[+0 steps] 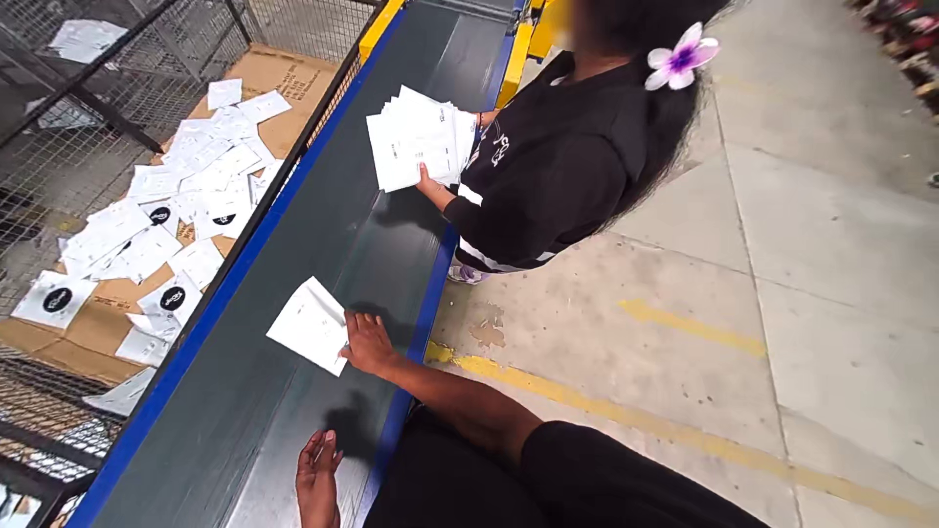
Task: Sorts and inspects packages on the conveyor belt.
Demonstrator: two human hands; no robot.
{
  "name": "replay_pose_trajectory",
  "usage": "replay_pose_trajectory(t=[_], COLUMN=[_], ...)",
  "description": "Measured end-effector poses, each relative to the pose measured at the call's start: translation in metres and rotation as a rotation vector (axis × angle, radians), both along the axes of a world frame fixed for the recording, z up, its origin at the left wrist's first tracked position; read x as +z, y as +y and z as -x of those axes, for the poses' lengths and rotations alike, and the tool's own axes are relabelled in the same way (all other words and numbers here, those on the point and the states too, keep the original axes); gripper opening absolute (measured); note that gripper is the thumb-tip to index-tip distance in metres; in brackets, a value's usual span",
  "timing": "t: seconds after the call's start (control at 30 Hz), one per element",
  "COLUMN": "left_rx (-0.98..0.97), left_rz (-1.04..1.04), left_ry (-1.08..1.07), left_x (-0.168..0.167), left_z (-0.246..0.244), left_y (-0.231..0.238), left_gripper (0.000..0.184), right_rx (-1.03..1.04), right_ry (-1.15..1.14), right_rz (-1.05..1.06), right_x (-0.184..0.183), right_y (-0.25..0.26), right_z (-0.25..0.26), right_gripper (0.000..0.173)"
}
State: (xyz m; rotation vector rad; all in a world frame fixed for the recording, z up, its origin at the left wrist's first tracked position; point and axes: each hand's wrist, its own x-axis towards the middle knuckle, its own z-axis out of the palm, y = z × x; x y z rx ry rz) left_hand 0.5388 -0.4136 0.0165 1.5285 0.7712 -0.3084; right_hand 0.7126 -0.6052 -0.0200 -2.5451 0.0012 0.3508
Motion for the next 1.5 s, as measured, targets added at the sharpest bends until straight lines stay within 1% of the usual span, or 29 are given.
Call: replay_pose_trajectory(t=[0.03, 0.1, 0.17, 0.23, 0.27, 0.3, 0.4, 0.47, 0.53, 0.57, 0.63, 0.7, 0.77, 0.83, 0.9, 0.93, 0.97, 1.0, 1.03, 1.07, 1.1, 1.13, 1.17, 1.2, 1.27, 1.3, 1.33, 1.4, 1.5], left_rx=[0.002, 0.034, 0.082, 0.156, 0.208, 0.261, 0.377, 0.404, 0.414, 0.385, 0.265, 0.163, 0.152, 0.23, 0.369, 0.438, 0.506, 0.61, 0.75, 0.854, 0.885, 0.846, 0.753, 0.621, 0.351, 0.269, 0.224, 0.18, 0.149], left_rz=[0.002, 0.023, 0.046, 0.08, 0.133, 0.2, 0.47, 0.622, 0.652, 0.612, 0.434, 0.211, 0.035, -0.087, -0.085, -0.032, 0.015, -0.002, -0.046, -0.064, -0.058, -0.065, -0.072, -0.086, -0.079, -0.039, 0.0, 0.064, 0.118], left_ry=[0.004, 0.015, 0.033, 0.066, 0.078, 0.067, -0.031, -0.089, -0.137, -0.143, -0.098, -0.064, -0.124, -0.26, -0.44, -0.524, -0.605, -0.657, -0.655, -0.597, -0.508, -0.422, -0.372, -0.36, -0.375, -0.358, -0.317, -0.227, -0.129], left_x=[-0.002, -0.005, -0.004, -0.001, 0.001, 0.001, -0.001, 0.006, 0.018, 0.026, 0.041, 0.058, 0.079, 0.101, 0.117, 0.12, 0.126, 0.138, 0.149, 0.155, 0.153, 0.145, 0.131, 0.117, 0.087, 0.071, 0.056, 0.029, 0.004], left_z=[-0.002, -0.003, 0.0, 0.007, 0.011, 0.015, 0.034, 0.043, 0.048, 0.046, 0.04, 0.027, 0.008, -0.019, -0.057, -0.076, -0.086, -0.086, -0.082, -0.085, -0.095, -0.098, -0.102, -0.105, -0.11, -0.103, -0.088, -0.065, -0.038], left_y=[-0.001, -0.002, -0.001, 0.001, 0.002, 0.004, 0.013, 0.018, 0.024, 0.03, 0.053, 0.087, 0.131, 0.183, 0.234, 0.256, 0.279, 0.304, 0.329, 0.344, 0.348, 0.341, 0.324, 0.3, 0.244, 0.213, 0.184, 0.126, 0.069], left_gripper=[0.052, 0.057, 0.062, 0.064, 0.063, 0.059, 0.044, 0.032, 0.023, 0.024, 0.033, 0.04, 0.04, 0.036, 0.034, 0.039, 0.048, 0.054, 0.059, 0.066, 0.075, 0.08, 0.077, 0.07, 0.058, 0.053, 0.05, 0.046, 0.054], right_rx=[0.013, 0.064, 0.126, 0.134, 0.127, 0.123, 0.113, 0.146, 0.214, 0.258, 0.344, 0.377, 0.367, 0.345, 0.31, 0.282, 0.264, 0.261, 0.266, 0.261, 0.237, 0.203, 0.165, 0.123, 0.011, -0.035, -0.057, -0.069, 0.028], right_ry=[0.049, 0.14, 0.278, 0.543, 0.665, 0.749, 0.93, 0.998, 0.98, 0.943, 0.852, 0.765, 0.701, 0.663, 0.613, 0.593, 0.585, 0.585, 0.582, 0.556, 0.504, 0.44, 0.341, 0.209, -0.054, -0.157, -0.197, -0.182, -0.042], right_rz=[-0.072, -0.252, -0.542, -0.904, -1.049, -1.143, -1.313, -1.336, -1.28, -1.218, -1.08, -0.969, -0.917, -0.891, -0.877, -0.874, -0.881, -0.888, -0.893, -0.883, -0.859, -0.823, -0.767, -0.685, -0.442, -0.312, -0.198, -0.033, 0.106], right_x=[0.001, -0.003, 0.002, 0.024, 0.033, 0.038, 0.044, 0.047, 0.046, 0.045, 0.04, 0.034, 0.032, 0.032, 0.036, 0.041, 0.05, 0.057, 0.061, 0.061, 0.06, 0.059, 0.056, 0.051, 0.037, 0.028, 0.017, -0.001, -0.015], right_y=[0.005, 0.015, 0.022, 0.025, 0.026, 0.026, 0.02, 0.015, 0.011, 0.008, 0.003, -0.001, -0.006, -0.01, -0.019, -0.027, -0.031, -0.026, -0.018, -0.014, -0.017, -0.022, -0.029, -0.035, -0.045, -0.05, -0.05, -0.049, -0.028], right_z=[0.011, 0.031, 0.048, 0.066, 0.074, 0.083, 0.097, 0.098, 0.096, 0.093, 0.088, 0.083, 0.076, 0.066, 0.058, 0.058, 0.055, 0.052, 0.049, 0.041, 0.031, 0.024, 0.016, 0.004, -0.034, -0.056, -0.073, -0.097, -0.1], right_gripper=[0.079, 0.053, 0.035, 0.035, 0.038, 0.041, 0.047, 0.044, 0.036, 0.034, 0.039, 0.042, 0.039, 0.036, 0.035, 0.036, 0.037, 0.038, 0.038, 0.037, 0.036, 0.037, 0.04, 0.045, 0.056, 0.061, 0.068, 0.084, 0.094])
